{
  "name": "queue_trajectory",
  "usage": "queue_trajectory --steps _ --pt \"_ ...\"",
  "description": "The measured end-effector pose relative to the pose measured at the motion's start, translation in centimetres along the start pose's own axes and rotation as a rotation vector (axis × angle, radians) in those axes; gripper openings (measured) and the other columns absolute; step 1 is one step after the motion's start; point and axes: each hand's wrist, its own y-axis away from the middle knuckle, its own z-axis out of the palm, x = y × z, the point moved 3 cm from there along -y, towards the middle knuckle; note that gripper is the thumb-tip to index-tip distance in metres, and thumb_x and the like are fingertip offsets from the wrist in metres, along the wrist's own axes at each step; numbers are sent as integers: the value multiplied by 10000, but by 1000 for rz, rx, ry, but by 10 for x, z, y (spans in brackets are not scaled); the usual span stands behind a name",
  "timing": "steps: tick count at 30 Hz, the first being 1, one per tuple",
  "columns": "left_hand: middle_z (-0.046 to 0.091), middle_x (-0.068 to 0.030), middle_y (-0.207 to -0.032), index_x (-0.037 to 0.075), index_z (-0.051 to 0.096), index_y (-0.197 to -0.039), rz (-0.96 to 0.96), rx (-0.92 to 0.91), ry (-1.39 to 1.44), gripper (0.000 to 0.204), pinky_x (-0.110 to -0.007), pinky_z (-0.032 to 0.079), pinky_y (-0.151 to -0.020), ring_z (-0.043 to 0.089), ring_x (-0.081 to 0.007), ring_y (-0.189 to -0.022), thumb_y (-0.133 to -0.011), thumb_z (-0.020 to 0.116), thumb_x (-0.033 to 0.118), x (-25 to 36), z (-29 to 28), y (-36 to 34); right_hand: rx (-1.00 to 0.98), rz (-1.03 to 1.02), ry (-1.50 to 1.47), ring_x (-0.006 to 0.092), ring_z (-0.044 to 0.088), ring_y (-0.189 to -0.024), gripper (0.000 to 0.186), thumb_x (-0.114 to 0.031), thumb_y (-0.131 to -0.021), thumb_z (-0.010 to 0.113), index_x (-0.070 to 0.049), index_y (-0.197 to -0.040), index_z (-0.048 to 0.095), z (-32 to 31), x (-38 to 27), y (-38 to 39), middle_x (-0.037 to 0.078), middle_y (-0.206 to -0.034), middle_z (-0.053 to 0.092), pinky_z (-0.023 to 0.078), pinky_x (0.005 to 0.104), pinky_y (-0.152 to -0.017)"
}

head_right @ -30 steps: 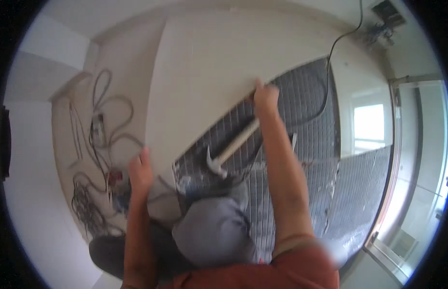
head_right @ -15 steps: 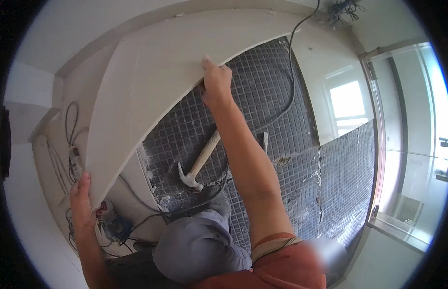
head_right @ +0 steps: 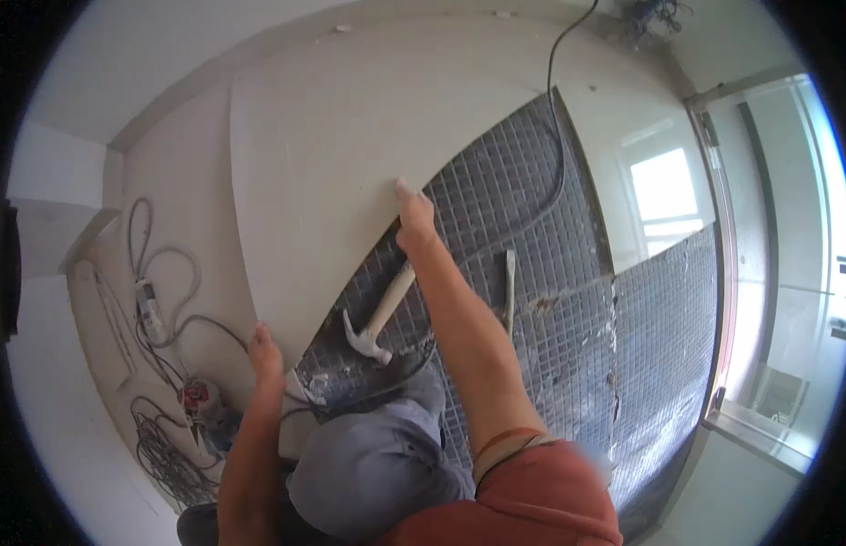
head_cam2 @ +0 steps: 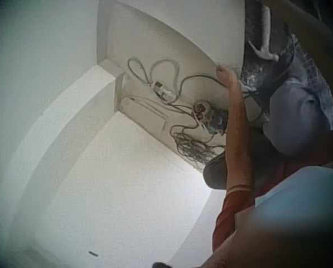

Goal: The recorder is removing and adjusting large floor tiles using a hammer and a pry bar tool.

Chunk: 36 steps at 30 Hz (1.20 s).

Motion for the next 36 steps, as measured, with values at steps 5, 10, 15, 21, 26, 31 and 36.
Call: queue_trajectory --steps 5,10,15,21,26,31,36 --pt "636 -266 -970 -90 625 -1008 71 152 -321 641 -440 438 -829 590 -411 -931 -973 301 462 10 8 2 -10 116 -56 288 507 -1143 437 -254 -933 531 42 -1248 466 8 -2 2 157 -1231 530 412 404 -963" --pt "627 -275 -962 -75 636 -991 15 113 -398 622 -463 436 -828 571 -442 -945 -974 297 447 28 15 10 5 71 -262 300 555 -1028 357 -161 -929 525 63 -1201 465 1 0 -6 155 -1150 551 465 453 -867" --pt "597 -202 -1163 -77 546 -1182 -47 -43 -52 641 -383 399 -946 558 -299 -1082 -960 363 496 51 -61 9 37 44 -287 315 545 -1066 357 -119 -915 540 76 -1205 467 57 -32 28 178 -1179 533 469 478 -898" --pt "616 -98 -1112 -35 564 -1162 -45 -462 58 479 -323 395 -945 570 -184 -1008 -920 542 378 228 -147 29 18 -165 -97 307 578 -982 335 -63 -862 563 90 -1150 484 102 -128 52 175 -1109 549 507 463 -814" --pt "635 -103 -1042 -17 613 -1091 17 -470 23 440 -319 440 -906 600 -187 -941 -899 567 377 302 -192 12 -93 -220 -98 323 578 -983 357 -62 -856 563 96 -1161 465 146 -173 66 178 -1125 539 526 468 -798" --pt "636 -13 -712 56 626 -908 -8 -574 -82 407 -191 473 -458 596 -65 -545 -920 502 443 358 -206 16 10 -296 354 208 600 -958 280 -147 -852 637 35 -1064 626 168 -212 66 151 -1085 630 445 258 -788" --pt "549 38 -571 89 616 -863 97 -294 -110 403 -151 364 -316 496 -22 -390 -919 494 469 344 -208 11 -105 -236 -141 311 610 -869 321 -73 -868 564 119 -1110 479 168 -204 67 202 -1046 551 555 405 -644"
